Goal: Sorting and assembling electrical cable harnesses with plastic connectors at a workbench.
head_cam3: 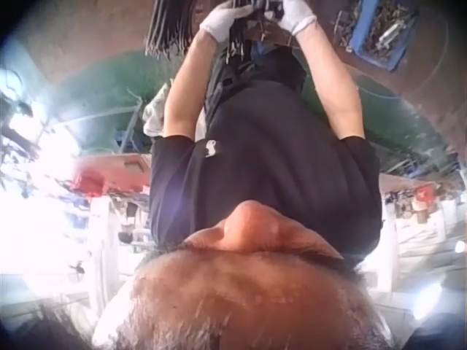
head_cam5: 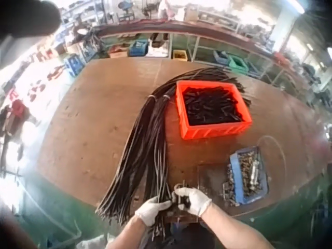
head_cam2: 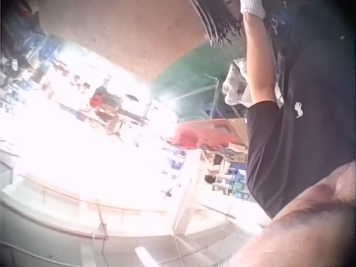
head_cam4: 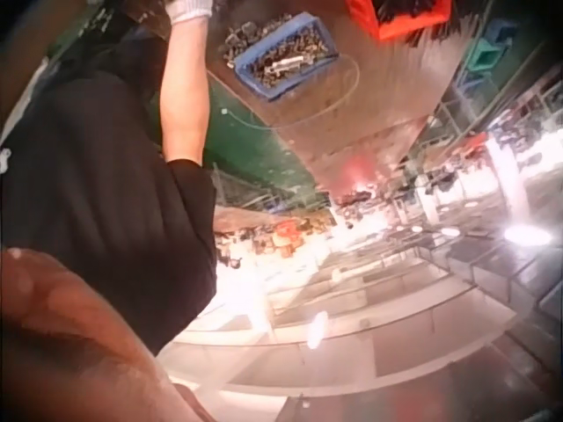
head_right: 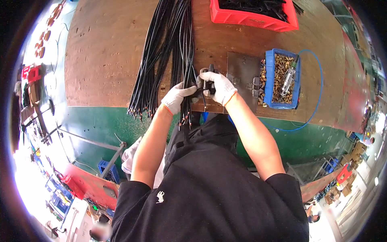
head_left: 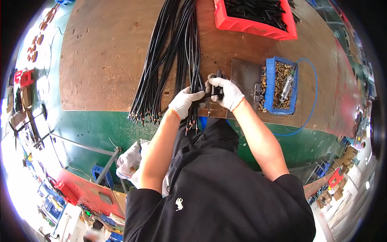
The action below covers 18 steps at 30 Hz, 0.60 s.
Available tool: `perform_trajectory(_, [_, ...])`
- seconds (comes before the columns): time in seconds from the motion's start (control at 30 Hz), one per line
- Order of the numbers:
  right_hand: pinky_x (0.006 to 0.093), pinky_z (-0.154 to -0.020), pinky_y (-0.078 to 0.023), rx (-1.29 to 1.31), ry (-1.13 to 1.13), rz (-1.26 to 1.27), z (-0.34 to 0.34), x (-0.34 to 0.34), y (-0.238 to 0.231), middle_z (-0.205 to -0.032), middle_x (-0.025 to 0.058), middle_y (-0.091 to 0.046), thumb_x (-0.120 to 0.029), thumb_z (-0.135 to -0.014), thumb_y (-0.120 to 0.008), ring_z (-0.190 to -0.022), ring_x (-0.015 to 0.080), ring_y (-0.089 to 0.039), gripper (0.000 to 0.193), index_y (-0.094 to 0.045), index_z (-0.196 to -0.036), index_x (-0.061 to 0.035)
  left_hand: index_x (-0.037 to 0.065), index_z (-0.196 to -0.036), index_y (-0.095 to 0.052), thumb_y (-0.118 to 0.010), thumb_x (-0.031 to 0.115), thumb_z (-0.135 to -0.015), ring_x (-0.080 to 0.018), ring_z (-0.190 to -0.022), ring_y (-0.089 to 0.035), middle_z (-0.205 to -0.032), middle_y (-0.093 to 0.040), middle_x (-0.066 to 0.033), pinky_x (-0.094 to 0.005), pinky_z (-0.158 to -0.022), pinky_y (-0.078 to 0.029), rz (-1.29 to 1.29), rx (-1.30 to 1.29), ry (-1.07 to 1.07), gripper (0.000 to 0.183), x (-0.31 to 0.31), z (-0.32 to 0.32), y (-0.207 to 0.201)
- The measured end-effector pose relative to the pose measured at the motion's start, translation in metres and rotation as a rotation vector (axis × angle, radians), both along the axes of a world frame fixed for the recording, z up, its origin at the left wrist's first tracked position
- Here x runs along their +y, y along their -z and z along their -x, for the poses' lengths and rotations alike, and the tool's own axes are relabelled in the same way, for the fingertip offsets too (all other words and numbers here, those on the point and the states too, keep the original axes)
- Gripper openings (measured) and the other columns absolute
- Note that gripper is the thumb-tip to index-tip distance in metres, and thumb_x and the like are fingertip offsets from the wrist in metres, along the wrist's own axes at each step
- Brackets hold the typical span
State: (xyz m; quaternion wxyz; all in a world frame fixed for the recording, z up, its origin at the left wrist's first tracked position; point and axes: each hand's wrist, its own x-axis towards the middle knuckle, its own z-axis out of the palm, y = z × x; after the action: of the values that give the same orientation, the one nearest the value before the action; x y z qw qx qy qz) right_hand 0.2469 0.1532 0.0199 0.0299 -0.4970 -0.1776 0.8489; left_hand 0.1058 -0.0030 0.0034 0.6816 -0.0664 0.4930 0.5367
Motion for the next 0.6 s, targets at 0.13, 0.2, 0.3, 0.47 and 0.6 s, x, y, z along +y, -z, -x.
perform_trajectory(0.13, [0.0374,-0.066,-0.06,-0.069,0.277,-0.226,-0.017,-0.005,-0.002,-0.105,0.0057,-0.077,-0.014,-0.092,-0.078,-0.091,0.0183,-0.074,0.025,-0.065,-0.113,-0.0143,0.004,-0.115,-0.068,-0.076,0.014,-0.099,-0.017,-0.079,-0.072,-0.099,-0.075,-0.0076,-0.0306,-0.068,-0.059,0.023,0.052,0.034,0.02,-0.003,0.003,0.008])
perform_trajectory(0.2, [0.0359,-0.067,-0.06,-0.104,0.054,-0.454,-0.032,-0.006,-0.002,-0.099,0.0024,-0.073,-0.012,-0.089,-0.082,-0.089,0.0151,-0.072,0.028,-0.065,-0.111,-0.0117,0.005,-0.114,-0.069,-0.078,0.012,-0.096,-0.0198,-0.085,-0.072,-0.105,-0.073,-0.0068,-0.0334,-0.076,-0.062,0.059,-0.016,0.032,0.021,-0.003,0.005,0.006])
perform_trajectory(0.3, [0.0304,-0.071,-0.058,-0.149,-0.182,-0.565,-0.022,-0.029,-0.01,-0.092,-0.0021,-0.067,-0.014,-0.086,-0.087,-0.083,0.0103,-0.065,0.032,-0.067,-0.11,-0.009,0.004,-0.115,-0.067,-0.077,0.013,-0.098,-0.0214,-0.086,-0.072,-0.105,-0.072,-0.0071,-0.0347,-0.076,-0.063,0.09,0.001,0.012,0.022,-0.003,0.006,-0.002])
perform_trajectory(0.47, [0.0305,-0.085,-0.055,-0.173,0.011,-0.582,-0.009,-0.054,0.033,-0.099,0.0012,-0.069,-0.012,-0.082,-0.088,-0.093,0.0134,-0.065,0.04,-0.067,-0.115,-0.0053,0.002,-0.121,-0.065,-0.068,0.026,-0.106,-0.0245,-0.09,-0.075,-0.106,-0.074,-0.0129,-0.0391,-0.079,-0.066,0.054,0.033,-0.015,0.029,0.008,-0.011,0.007])
perform_trajectory(0.6, [0.0313,-0.09,-0.054,-0.227,0.006,-0.585,-0.008,-0.057,0.028,-0.103,0.0037,-0.07,-0.015,-0.081,-0.09,-0.097,0.0156,-0.066,0.047,-0.066,-0.119,-0.0014,0.0,-0.124,-0.065,-0.055,0.044,-0.112,-0.0272,-0.093,-0.074,-0.11,-0.074,-0.0145,-0.0462,-0.088,-0.064,0.032,-0.176,-0.127,0.047,0.0,-0.008,0.005])
